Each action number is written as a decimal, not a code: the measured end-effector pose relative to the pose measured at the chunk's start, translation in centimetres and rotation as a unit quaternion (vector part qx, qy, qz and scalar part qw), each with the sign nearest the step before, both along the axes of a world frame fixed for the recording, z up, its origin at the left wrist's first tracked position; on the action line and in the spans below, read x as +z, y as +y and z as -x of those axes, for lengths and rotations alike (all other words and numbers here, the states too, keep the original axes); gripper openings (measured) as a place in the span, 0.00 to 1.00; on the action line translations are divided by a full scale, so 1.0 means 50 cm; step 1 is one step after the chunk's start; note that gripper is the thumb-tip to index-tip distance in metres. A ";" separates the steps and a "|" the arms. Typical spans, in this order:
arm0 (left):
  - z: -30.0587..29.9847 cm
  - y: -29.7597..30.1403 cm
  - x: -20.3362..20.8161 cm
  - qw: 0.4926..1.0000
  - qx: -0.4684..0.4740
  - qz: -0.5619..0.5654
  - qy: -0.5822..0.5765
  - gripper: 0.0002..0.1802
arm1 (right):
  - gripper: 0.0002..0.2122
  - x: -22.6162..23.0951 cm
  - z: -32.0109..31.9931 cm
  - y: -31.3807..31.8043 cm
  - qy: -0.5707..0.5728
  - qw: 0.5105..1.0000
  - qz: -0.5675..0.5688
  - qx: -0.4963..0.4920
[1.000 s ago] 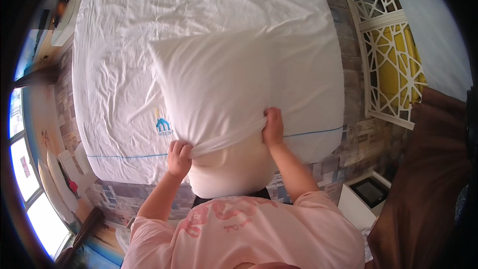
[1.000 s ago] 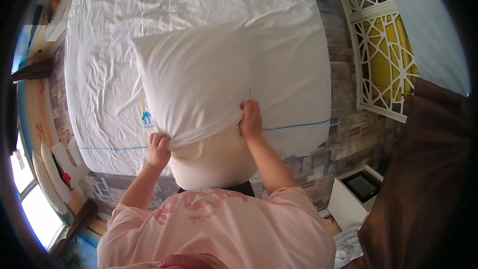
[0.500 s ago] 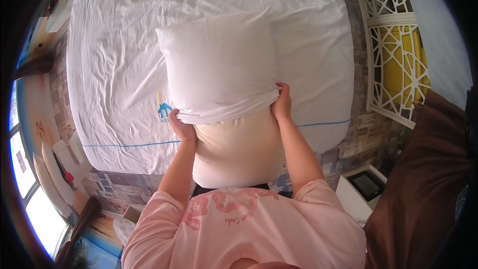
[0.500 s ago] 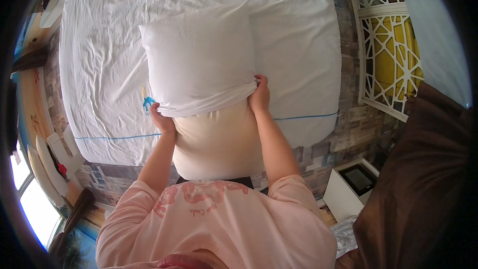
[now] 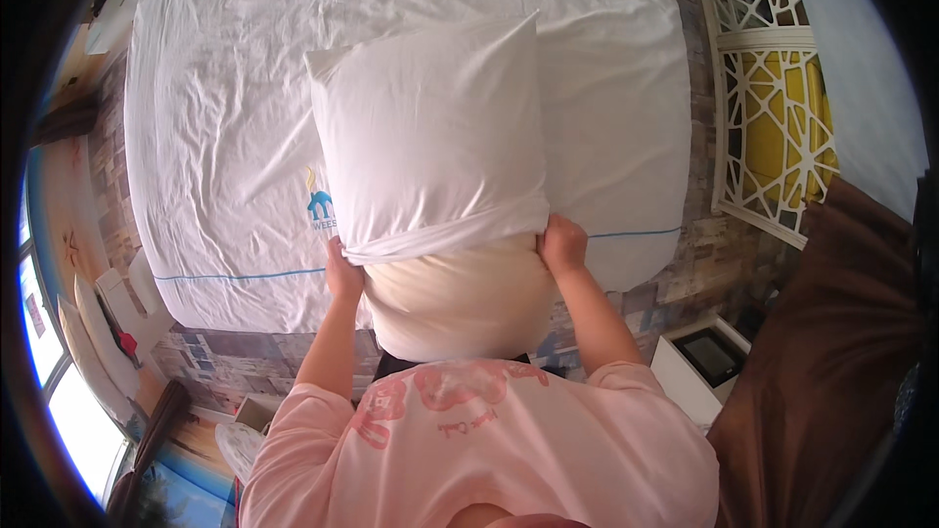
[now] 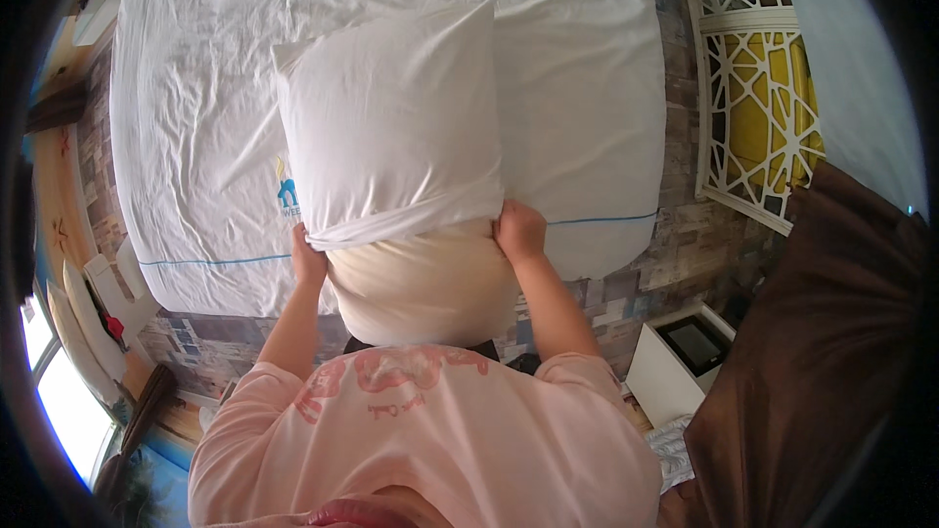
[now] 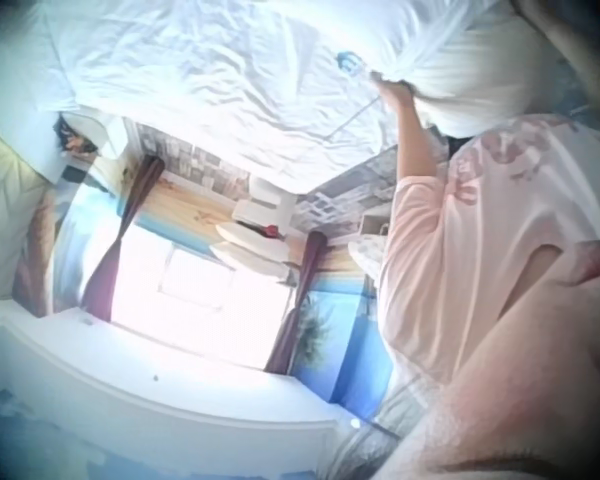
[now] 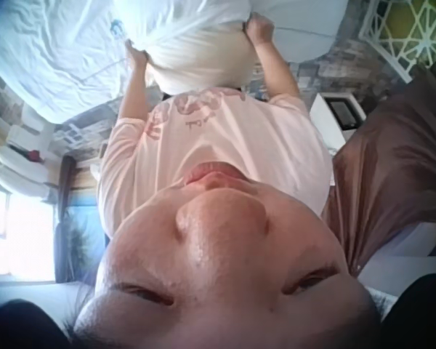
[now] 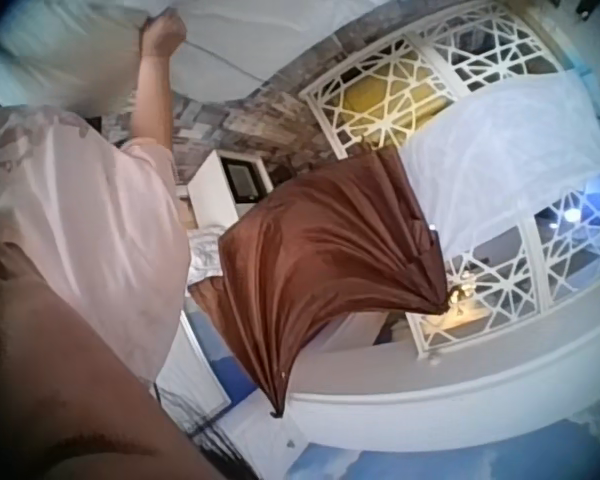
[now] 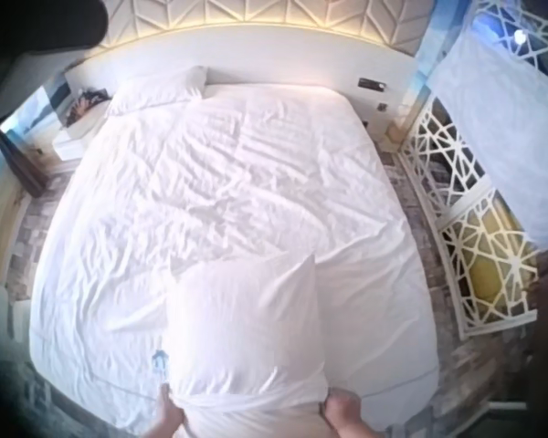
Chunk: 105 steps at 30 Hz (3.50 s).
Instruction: The person inserts a pillow into a pillowcase on a bed. They open the case, insert the pillow, and adjust the fabric to fit the pillow before placing it on the bed.
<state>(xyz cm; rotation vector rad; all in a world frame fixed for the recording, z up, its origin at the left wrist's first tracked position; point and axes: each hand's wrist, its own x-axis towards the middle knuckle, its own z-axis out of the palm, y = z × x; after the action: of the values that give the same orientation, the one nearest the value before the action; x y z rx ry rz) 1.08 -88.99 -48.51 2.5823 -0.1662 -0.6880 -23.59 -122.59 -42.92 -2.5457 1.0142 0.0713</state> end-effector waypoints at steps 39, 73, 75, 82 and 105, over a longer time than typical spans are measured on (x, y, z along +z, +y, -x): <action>0.076 -0.059 0.212 0.880 -0.426 0.188 -0.096 0.10 | 0.15 0.039 -0.042 -0.036 -0.153 0.987 0.025 -0.033; 0.071 -0.109 0.364 0.858 -0.303 0.399 -0.117 0.23 | 0.19 0.327 -0.186 0.309 -0.144 0.953 -0.193 -0.181; 0.075 -0.124 0.391 0.862 -0.320 0.384 -0.084 0.27 | 0.15 0.315 -0.215 0.315 -0.148 0.959 -0.182 -0.159; -0.006 -0.131 0.370 0.906 -0.318 0.248 -0.130 0.34 | 0.17 0.344 -0.194 0.186 -0.258 0.964 -0.044 -0.052; -0.073 -0.035 0.328 0.915 -0.293 0.231 -0.156 0.13 | 0.01 0.246 0.013 0.371 -0.240 0.967 -0.074 0.041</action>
<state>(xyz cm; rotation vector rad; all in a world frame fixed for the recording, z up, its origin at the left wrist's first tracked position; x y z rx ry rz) 4.73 -90.75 -32.10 2.1460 -1.1002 -0.3521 -24.25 -104.02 -30.64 -2.3007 0.6852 -0.4119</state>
